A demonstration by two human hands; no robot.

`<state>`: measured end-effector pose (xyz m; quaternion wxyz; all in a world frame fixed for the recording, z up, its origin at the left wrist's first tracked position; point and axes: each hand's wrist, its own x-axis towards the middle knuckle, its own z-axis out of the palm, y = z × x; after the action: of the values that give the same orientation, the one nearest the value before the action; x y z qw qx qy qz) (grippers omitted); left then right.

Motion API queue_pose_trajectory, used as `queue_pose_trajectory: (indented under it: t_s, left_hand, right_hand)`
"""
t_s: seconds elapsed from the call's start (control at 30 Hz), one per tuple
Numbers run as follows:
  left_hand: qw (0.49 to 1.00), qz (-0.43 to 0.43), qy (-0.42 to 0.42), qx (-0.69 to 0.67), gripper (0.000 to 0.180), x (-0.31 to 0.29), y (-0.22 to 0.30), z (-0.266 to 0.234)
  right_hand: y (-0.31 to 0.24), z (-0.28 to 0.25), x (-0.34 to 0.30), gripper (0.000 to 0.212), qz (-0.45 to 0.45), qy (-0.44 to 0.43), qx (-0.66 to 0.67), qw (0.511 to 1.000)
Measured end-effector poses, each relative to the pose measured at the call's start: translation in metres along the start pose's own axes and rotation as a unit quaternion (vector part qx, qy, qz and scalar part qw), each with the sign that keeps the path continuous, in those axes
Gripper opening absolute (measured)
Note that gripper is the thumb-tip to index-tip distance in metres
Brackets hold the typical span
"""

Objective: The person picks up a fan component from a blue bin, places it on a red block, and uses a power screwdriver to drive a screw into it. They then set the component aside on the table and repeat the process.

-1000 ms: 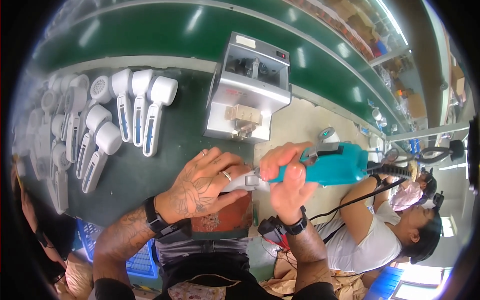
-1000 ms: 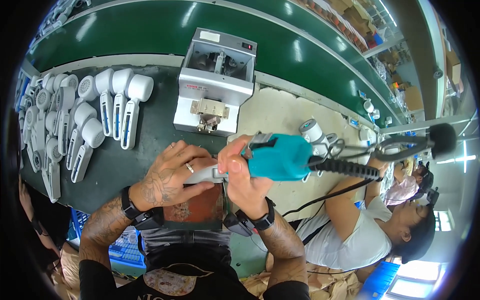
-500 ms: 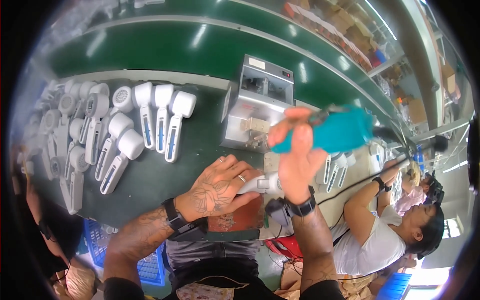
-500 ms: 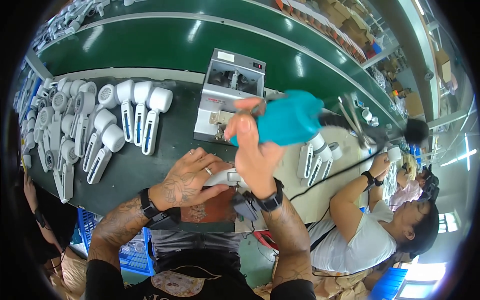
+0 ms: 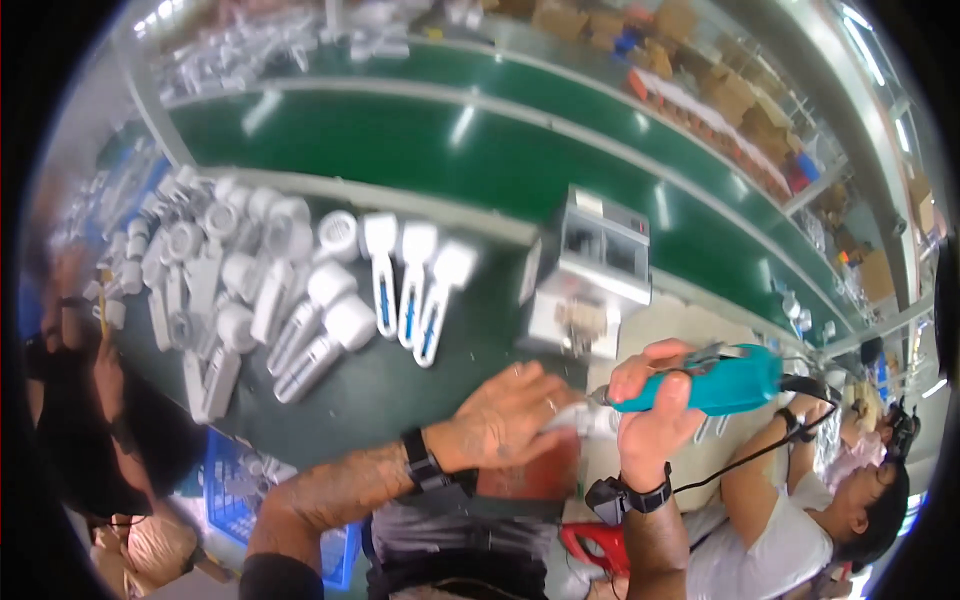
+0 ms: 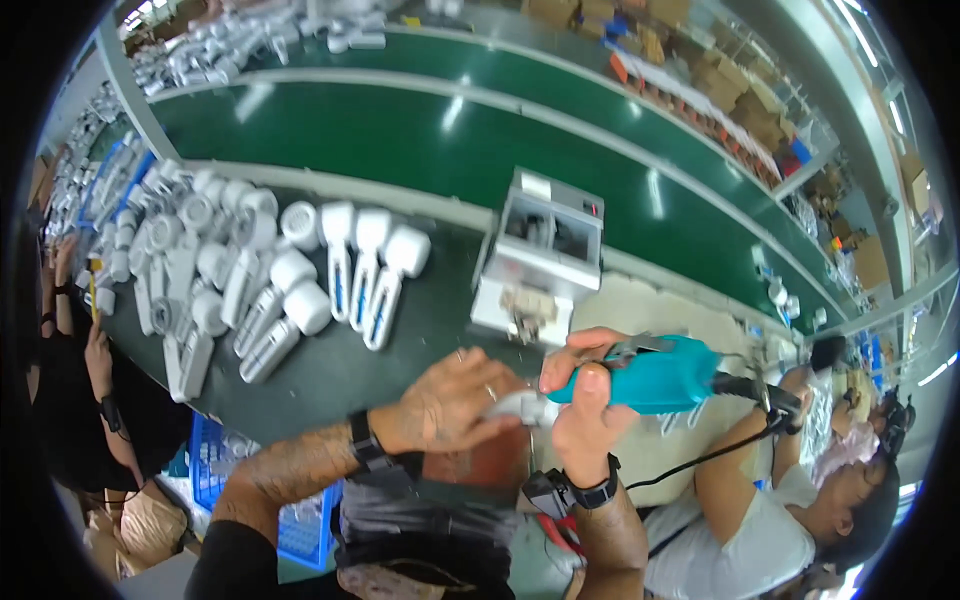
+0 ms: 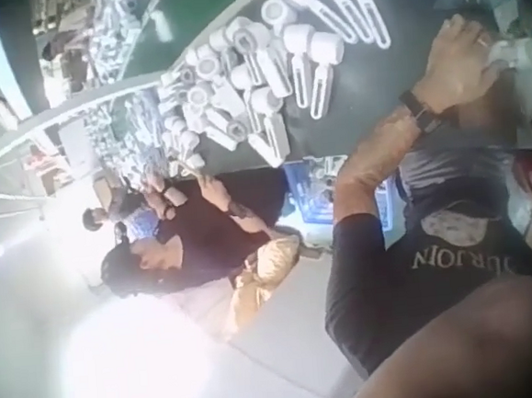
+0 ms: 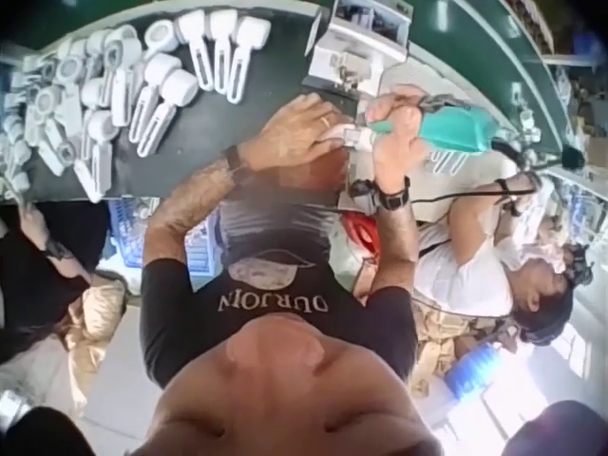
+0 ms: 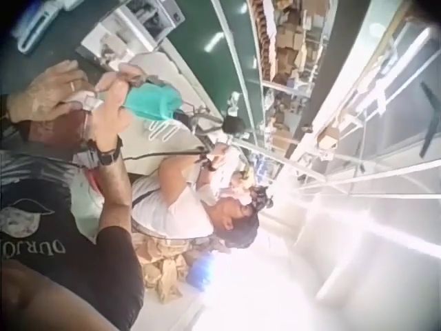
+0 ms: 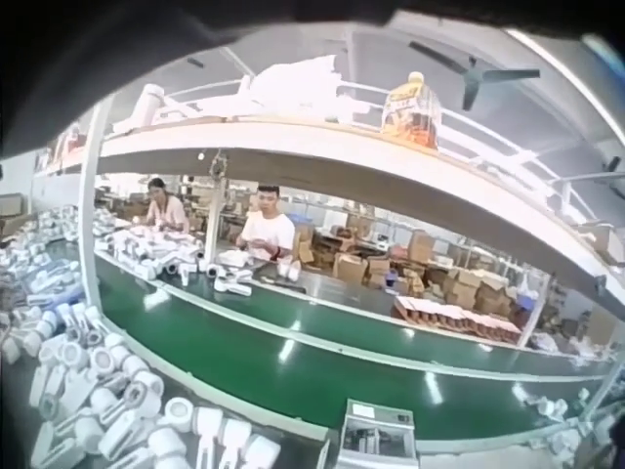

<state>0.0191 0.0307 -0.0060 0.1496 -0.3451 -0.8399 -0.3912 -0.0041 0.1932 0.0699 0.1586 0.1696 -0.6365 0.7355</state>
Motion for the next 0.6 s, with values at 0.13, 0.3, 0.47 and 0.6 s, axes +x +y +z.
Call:
queue_pose_trajectory:
  t_s: [0.13,0.3,0.47,0.6]
  left_hand:
    - [0.999,-0.036,-0.009,-0.004,0.038,0.01,0.003,-0.011]
    - [0.998,-0.042,-0.038,-0.01,0.033,0.011,0.002,-0.005]
    - [0.998,-0.043,-0.049,-0.011,0.034,0.006,0.004,-0.002]
    - [0.997,-0.057,-0.058,-0.011,0.038,0.005,0.005,-0.003]
  right_hand:
    - [-0.019,-0.01,-0.021,0.059,0.009,0.008,-0.003,1.0]
    - [-0.009,-0.017,-0.031,0.057,0.042,0.004,-0.027,0.999]
    - [-0.005,-0.019,-0.036,0.054,0.049,-0.012,-0.041,0.998]
    - [0.005,-0.021,-0.04,0.048,0.037,0.003,-0.045,0.998]
